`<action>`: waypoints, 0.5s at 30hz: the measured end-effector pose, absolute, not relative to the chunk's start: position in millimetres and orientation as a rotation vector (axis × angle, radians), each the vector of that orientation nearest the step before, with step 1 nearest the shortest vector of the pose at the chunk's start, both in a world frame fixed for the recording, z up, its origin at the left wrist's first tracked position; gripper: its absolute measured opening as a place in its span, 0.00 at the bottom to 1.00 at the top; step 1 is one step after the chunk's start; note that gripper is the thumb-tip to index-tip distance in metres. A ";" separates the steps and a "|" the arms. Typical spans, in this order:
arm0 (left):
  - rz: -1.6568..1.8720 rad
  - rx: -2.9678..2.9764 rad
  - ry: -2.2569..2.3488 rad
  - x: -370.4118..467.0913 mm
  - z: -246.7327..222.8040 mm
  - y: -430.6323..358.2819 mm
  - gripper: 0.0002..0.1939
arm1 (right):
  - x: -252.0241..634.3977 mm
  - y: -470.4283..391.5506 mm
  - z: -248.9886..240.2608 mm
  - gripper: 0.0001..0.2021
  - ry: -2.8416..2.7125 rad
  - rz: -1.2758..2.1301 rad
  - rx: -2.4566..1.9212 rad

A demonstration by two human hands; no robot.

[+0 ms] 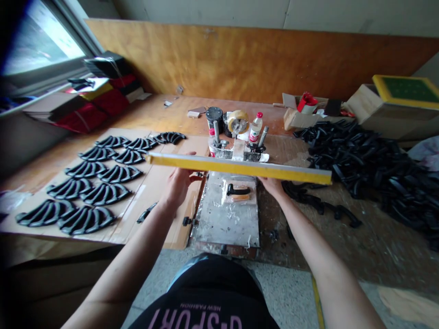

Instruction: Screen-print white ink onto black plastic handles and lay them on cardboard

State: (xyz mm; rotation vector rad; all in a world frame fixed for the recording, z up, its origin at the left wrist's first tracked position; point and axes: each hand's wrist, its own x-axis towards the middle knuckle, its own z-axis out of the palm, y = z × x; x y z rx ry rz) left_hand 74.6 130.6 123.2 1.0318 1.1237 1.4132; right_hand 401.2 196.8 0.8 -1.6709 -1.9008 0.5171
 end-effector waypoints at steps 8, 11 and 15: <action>0.927 0.596 1.147 111.7 57.0 85.1 0.31 | 310.4 121.2 2.8 0.06 -2.263 0.308 -1.461; 0.825 0.423 1.117 118.8 25.4 49.6 0.27 | 281.4 94.8 17.5 0.08 -2.415 0.331 -1.203; 0.986 0.397 1.305 79.2 -6.6 23.4 0.26 | 320.9 89.1 11.1 0.11 -2.385 0.451 -1.282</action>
